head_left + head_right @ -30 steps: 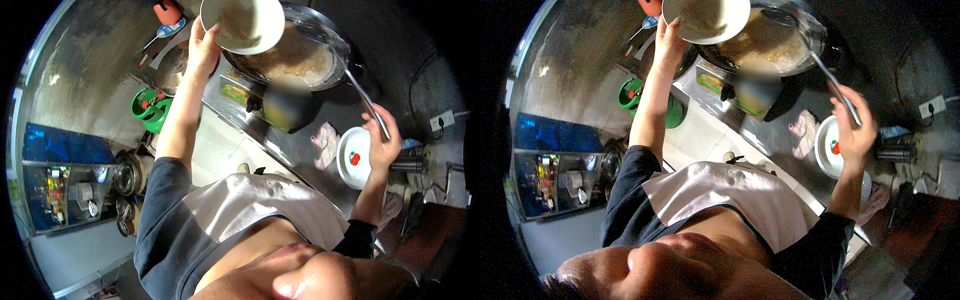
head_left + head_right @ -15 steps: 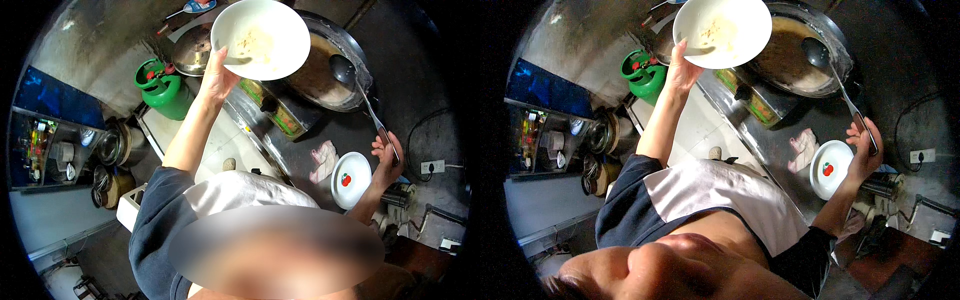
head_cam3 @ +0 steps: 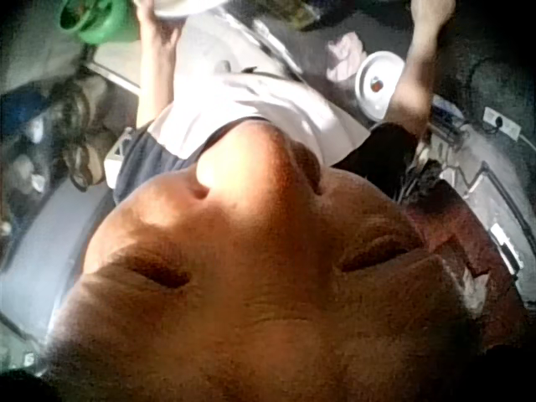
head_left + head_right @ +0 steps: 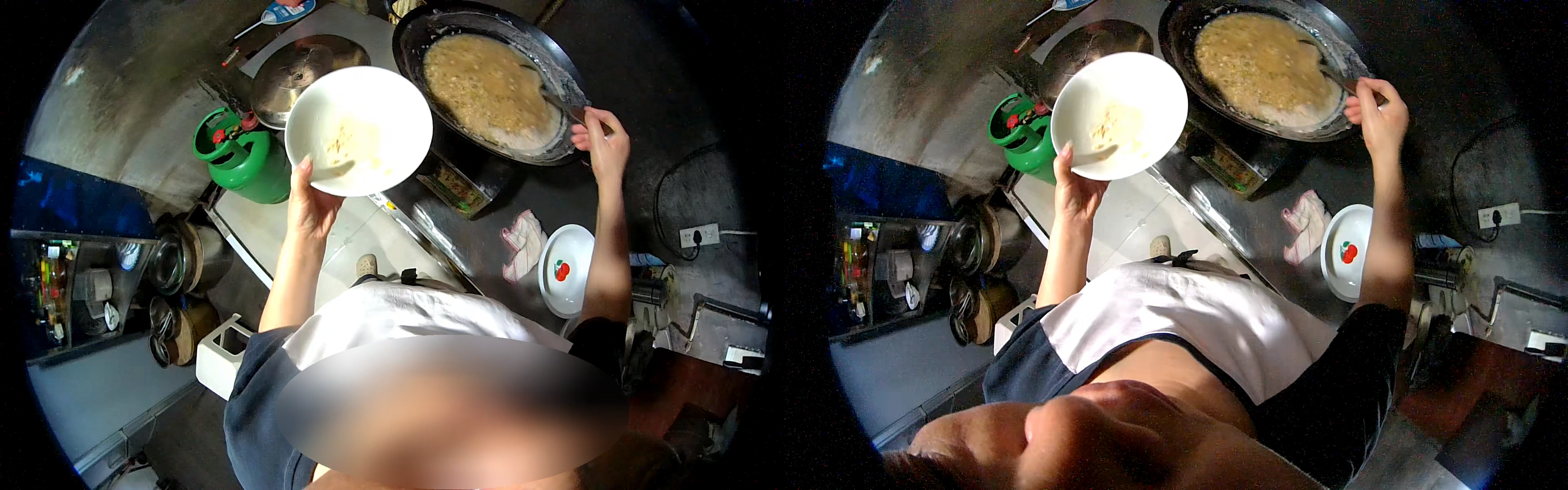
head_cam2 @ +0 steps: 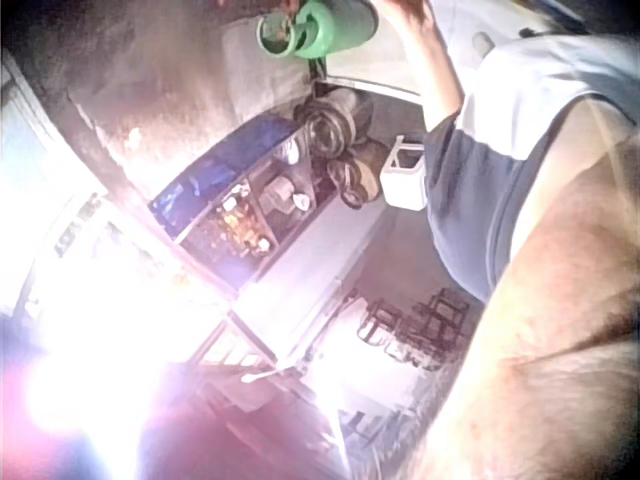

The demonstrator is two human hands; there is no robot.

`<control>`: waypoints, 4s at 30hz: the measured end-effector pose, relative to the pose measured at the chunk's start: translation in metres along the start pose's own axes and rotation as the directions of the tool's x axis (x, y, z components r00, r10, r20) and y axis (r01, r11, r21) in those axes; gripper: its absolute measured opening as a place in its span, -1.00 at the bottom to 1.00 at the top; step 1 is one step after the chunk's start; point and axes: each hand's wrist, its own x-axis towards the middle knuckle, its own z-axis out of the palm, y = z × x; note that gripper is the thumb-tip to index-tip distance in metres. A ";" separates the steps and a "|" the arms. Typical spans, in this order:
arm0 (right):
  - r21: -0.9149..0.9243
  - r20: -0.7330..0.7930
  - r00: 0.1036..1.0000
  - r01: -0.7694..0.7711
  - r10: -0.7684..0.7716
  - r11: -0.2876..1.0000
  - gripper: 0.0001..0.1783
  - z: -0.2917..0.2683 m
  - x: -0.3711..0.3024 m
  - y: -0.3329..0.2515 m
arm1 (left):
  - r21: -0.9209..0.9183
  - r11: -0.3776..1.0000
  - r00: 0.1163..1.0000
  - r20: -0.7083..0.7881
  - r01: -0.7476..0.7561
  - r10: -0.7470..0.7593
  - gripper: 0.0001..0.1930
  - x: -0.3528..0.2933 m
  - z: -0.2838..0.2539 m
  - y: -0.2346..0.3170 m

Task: The person cleans a wooden chair with a cloth while sitting on the floor, then moves to the kitchen to stir a simmering dish in a pan and serve it into a bowl.

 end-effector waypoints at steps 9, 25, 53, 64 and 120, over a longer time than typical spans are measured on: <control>0.358 0.061 0.950 -0.308 0.307 0.881 -0.65 -0.001 0.016 0.007 | 0.107 0.989 0.993 -0.066 0.103 -0.096 -0.26 -0.031 0.002 -0.009; 0.474 0.063 0.955 -0.284 0.289 0.834 -0.59 -0.045 -0.026 -0.045 | 0.179 0.964 0.975 0.067 0.196 -0.211 -0.29 -0.031 0.054 -0.008; -0.231 0.170 0.858 0.512 -0.484 0.827 -0.73 -0.044 -0.097 -0.096 | 0.183 0.964 0.977 0.053 0.194 -0.207 -0.27 -0.025 0.070 -0.011; 0.162 0.088 0.964 -0.264 0.253 0.951 -0.70 -0.019 -0.034 -0.025 | 0.184 0.963 0.976 0.050 0.198 -0.210 -0.32 -0.035 0.062 -0.009; 0.435 0.143 0.945 -0.327 0.294 0.839 -0.66 0.036 0.002 -0.008 | 0.097 0.962 0.952 0.151 0.254 -0.267 -0.41 -0.017 0.070 -0.012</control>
